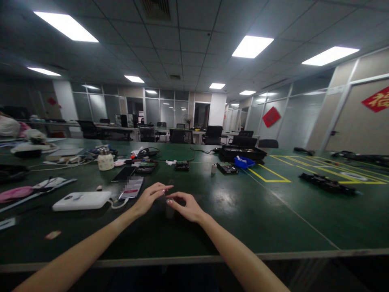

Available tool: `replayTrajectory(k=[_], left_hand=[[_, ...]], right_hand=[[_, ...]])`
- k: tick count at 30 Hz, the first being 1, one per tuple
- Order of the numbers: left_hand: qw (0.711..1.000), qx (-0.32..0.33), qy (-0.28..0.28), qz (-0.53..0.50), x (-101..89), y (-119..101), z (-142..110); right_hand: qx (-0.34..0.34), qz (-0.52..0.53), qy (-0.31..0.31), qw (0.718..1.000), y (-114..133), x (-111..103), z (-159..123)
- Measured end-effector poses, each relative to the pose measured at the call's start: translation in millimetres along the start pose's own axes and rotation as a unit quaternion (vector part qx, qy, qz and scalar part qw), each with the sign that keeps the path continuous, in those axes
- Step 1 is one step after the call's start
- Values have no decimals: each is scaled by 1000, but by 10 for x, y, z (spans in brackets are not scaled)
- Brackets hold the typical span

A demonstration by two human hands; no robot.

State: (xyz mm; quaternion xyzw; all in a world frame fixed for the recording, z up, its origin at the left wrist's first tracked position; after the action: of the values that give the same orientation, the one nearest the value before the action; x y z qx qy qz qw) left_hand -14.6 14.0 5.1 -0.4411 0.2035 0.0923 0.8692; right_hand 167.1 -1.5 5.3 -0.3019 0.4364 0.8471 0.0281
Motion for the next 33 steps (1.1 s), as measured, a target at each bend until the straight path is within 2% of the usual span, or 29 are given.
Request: replayTrajectory(k=[3, 9, 12, 14, 16, 18, 20, 21, 23, 25, 28, 31, 33], left_hand=[[1000, -19, -14, 12, 5, 33, 7], [999, -25, 31, 15, 81, 16, -17], [998, -30, 30, 37, 82, -7, -21], [998, -36, 29, 51, 74, -7, -19], [997, -36, 32, 62, 73, 10, -19], [996, -35, 38, 73, 81, 37, -21], [995, -33, 44, 82, 91, 61, -25], [995, -32, 44, 85, 94, 67, -25], [995, -29, 33, 87, 92, 65, -24], [996, -29, 11, 86, 78, 46, -19], [996, -29, -14, 79, 62, 13, -13], [997, -26, -14, 70, 64, 1, -13], [998, -24, -8, 66, 69, 5, -16]], right_hand=[[-5, 1, -28, 1000, -21, -3, 12], [-18, 9, -61, 998, -72, 7, 79], [-1, 7, -138, 990, -173, -76, 137], [30, -50, -186, 981, -290, -161, 159], [90, -145, -179, 969, -433, -232, 158], [161, -225, -138, 951, -570, -277, 137], [204, -259, -114, 937, -646, -297, 116], [204, -261, -113, 937, -650, -298, 112], [160, -238, -122, 950, -585, -276, 121], [85, -174, -127, 973, -448, -230, 133], [-1, -41, -77, 996, -222, -123, 120], [-13, 23, -16, 1000, -83, -27, 77], [-5, 30, -11, 999, -50, -1, 55]])
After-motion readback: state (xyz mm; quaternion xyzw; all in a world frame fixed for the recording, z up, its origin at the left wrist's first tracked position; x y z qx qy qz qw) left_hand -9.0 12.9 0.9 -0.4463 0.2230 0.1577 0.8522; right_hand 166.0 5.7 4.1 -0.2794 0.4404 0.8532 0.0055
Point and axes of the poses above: each hand's wrist, its own z-axis towards the middle knuckle, its own x-axis out of the palm, y = z × x, the point moved 2 cm from there along z, towards the middle knuckle, and after that the axes turned 3 degrees about -y, right-handed, at the moved point
